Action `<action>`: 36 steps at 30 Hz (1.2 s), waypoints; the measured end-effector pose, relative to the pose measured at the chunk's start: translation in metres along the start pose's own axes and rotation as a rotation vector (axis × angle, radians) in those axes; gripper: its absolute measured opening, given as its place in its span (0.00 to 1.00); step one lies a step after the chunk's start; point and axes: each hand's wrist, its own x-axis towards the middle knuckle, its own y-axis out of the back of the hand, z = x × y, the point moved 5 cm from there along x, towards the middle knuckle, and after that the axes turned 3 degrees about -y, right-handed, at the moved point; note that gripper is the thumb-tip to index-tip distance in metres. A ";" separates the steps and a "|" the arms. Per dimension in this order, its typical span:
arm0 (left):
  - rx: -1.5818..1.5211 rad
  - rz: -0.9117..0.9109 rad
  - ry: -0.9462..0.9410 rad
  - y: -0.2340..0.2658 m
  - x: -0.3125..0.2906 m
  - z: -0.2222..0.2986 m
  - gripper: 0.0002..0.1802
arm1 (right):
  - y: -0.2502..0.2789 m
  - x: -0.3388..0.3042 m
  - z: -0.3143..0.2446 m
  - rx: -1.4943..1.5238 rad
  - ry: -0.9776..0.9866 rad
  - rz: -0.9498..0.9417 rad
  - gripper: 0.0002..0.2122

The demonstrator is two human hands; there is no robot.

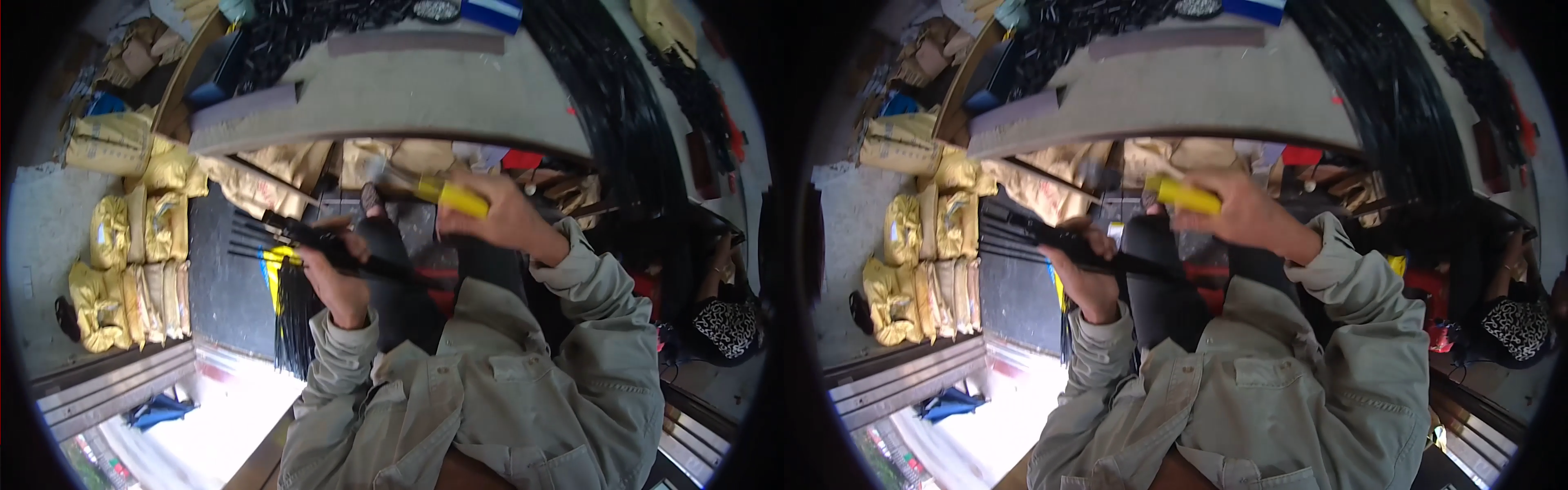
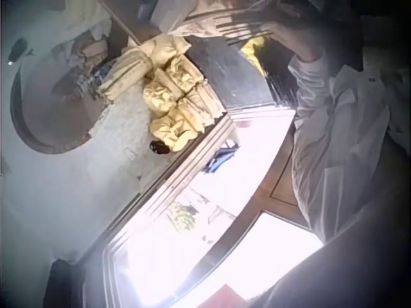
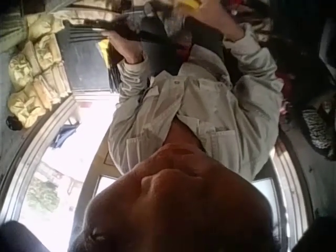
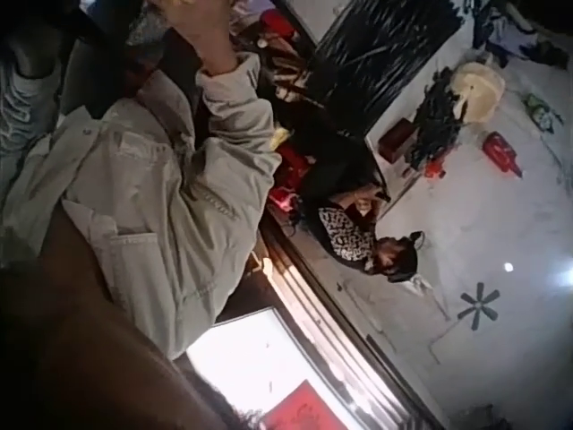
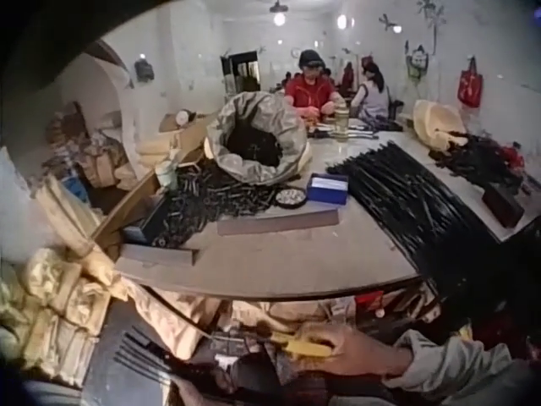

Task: The recorder bundles wires together and attaches them to a plastic base using pliers and a hammer for manual assembly.

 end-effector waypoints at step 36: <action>-0.005 -0.070 -0.003 0.012 0.003 0.002 0.33 | 0.121 0.189 0.105 -0.481 -0.066 0.618 0.09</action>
